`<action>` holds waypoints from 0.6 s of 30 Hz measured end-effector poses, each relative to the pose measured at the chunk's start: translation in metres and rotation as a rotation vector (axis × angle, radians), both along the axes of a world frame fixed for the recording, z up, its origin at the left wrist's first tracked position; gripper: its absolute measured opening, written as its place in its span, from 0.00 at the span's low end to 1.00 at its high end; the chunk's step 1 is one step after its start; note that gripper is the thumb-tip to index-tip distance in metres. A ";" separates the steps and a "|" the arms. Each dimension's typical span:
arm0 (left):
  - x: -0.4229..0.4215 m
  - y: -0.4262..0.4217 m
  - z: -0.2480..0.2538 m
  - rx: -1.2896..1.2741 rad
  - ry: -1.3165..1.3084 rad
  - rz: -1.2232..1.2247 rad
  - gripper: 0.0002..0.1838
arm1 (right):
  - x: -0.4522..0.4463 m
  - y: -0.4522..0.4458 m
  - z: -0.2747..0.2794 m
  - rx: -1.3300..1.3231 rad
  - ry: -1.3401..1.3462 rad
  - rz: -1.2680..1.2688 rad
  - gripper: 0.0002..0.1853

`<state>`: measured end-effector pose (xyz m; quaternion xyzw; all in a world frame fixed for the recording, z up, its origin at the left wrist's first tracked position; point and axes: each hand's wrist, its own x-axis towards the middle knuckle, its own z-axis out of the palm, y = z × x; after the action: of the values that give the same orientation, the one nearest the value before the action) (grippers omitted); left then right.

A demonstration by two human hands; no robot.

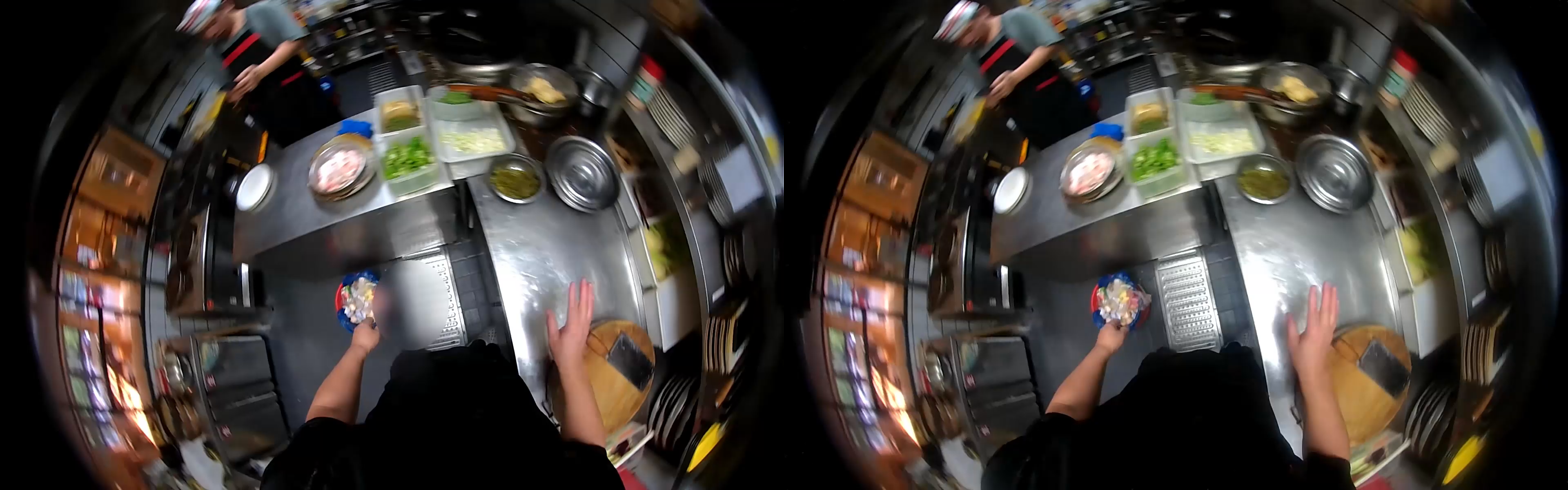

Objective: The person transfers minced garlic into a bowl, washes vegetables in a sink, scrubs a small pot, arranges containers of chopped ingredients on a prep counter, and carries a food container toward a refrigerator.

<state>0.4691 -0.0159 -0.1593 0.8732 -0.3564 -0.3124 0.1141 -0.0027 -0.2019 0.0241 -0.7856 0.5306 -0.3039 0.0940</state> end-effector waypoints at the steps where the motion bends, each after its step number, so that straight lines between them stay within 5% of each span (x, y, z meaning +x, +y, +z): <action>1: 0.001 0.025 0.002 -0.006 0.025 0.041 0.25 | 0.013 -0.003 0.006 0.014 0.010 0.006 0.41; 7: 0.013 0.264 -0.088 0.163 0.110 0.296 0.28 | 0.151 0.027 -0.006 0.040 0.081 0.215 0.41; 10: 0.014 0.391 -0.108 0.370 0.170 0.315 0.25 | 0.254 0.082 0.002 0.116 0.127 0.507 0.38; 17: 0.013 0.582 -0.142 0.312 0.248 0.682 0.12 | 0.418 0.221 -0.016 0.300 0.445 1.301 0.40; 18: 0.021 0.601 -0.156 0.264 0.051 0.256 0.12 | 0.435 0.233 -0.022 0.332 0.484 1.344 0.40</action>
<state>0.4901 0.5852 -0.3149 0.9105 -0.1952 -0.3615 0.0465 0.4321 0.0312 0.0019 -0.9621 -0.0208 0.0859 0.2581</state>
